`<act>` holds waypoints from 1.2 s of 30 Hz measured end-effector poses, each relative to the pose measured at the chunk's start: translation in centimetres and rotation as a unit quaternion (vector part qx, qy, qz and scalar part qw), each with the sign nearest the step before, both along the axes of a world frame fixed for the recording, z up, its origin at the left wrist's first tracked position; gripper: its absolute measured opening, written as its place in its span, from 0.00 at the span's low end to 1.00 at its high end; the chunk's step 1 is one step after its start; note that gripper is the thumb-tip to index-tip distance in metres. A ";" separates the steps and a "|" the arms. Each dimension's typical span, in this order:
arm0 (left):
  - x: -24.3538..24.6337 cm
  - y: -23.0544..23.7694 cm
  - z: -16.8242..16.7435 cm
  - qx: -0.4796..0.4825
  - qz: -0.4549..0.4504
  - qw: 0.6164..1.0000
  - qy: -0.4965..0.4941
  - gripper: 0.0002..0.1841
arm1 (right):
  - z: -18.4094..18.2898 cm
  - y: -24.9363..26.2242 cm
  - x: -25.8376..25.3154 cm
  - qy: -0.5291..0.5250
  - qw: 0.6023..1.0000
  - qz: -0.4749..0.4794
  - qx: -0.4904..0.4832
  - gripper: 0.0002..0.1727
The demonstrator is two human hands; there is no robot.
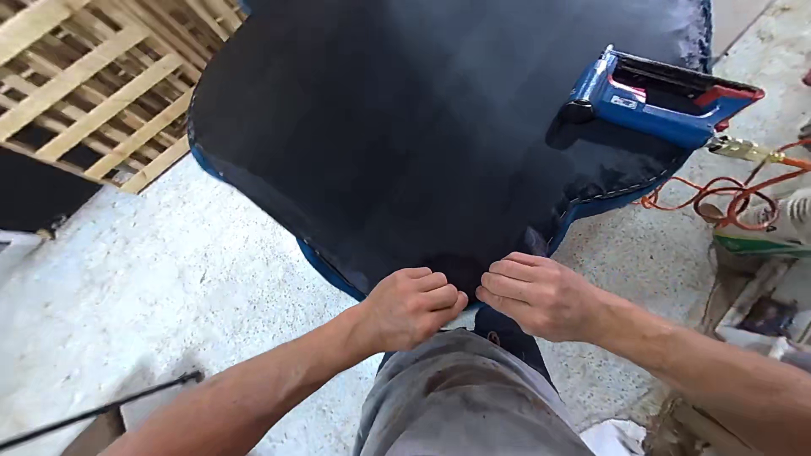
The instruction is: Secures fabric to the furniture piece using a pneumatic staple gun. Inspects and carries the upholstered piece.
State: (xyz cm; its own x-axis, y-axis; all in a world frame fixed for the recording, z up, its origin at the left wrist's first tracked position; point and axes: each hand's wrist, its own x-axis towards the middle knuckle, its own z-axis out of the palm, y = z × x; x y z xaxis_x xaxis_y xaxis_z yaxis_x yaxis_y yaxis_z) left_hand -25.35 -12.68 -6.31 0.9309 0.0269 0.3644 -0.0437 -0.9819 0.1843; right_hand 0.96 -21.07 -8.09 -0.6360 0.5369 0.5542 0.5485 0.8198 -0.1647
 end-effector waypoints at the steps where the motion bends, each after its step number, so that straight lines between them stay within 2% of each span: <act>1: 0.1 0.5 0.0 -0.005 -0.016 1.000 0.006 0.13 | 0.0 -0.2 -0.1 -0.007 1.000 -0.011 -0.002 0.11; 6: 0.6 2.3 0.8 -0.024 -0.060 0.996 0.059 0.12 | 0.9 -1.3 -0.7 -0.034 0.997 -0.065 -0.024 0.11; 9: 0.2 2.9 0.5 -0.067 -0.031 0.997 0.038 0.10 | 0.8 -1.7 -1.0 -0.022 0.995 -0.093 -0.031 0.11; 13: -0.4 2.5 0.0 -0.076 -0.012 0.997 0.014 0.12 | 0.4 -2.2 -1.4 0.008 0.992 -0.123 -0.034 0.11; 20: 0.1 2.0 -0.3 0.014 -0.023 0.999 -0.031 0.09 | 0.4 -1.8 -0.9 0.030 0.992 -0.122 -0.020 0.11; 22: 0.4 1.6 -0.2 0.012 0.008 0.999 -0.030 0.10 | 0.8 -1.5 -0.8 0.030 0.992 -0.118 -0.025 0.11; 24: 0.7 1.0 -0.2 0.002 0.041 0.999 -0.022 0.16 | 1.2 -1.2 -0.7 0.028 0.993 -0.115 -0.030 0.10; 26: 0.8 0.6 -0.3 0.002 0.055 0.998 -0.030 0.16 | 1.2 -1.0 -0.6 0.027 0.993 -0.114 -0.032 0.10; 28: 0.8 0.5 -0.4 0.012 0.053 0.998 -0.037 0.12 | 1.0 -1.0 -0.6 0.034 0.992 -0.121 -0.029 0.09; 36: 0.0 0.8 -0.3 0.026 0.015 0.997 -0.072 0.14 | 1.5 -1.5 -0.7 0.042 0.992 -0.117 -0.014 0.09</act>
State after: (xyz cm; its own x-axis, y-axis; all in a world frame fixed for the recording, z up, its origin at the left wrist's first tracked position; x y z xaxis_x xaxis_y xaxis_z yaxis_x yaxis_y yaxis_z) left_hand -25.38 -11.85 -6.65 0.8681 0.0312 0.4953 -0.0369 -0.9912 0.1272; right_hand 0.30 -22.59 -6.57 -0.4443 0.6806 0.5826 0.7072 0.6656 -0.2382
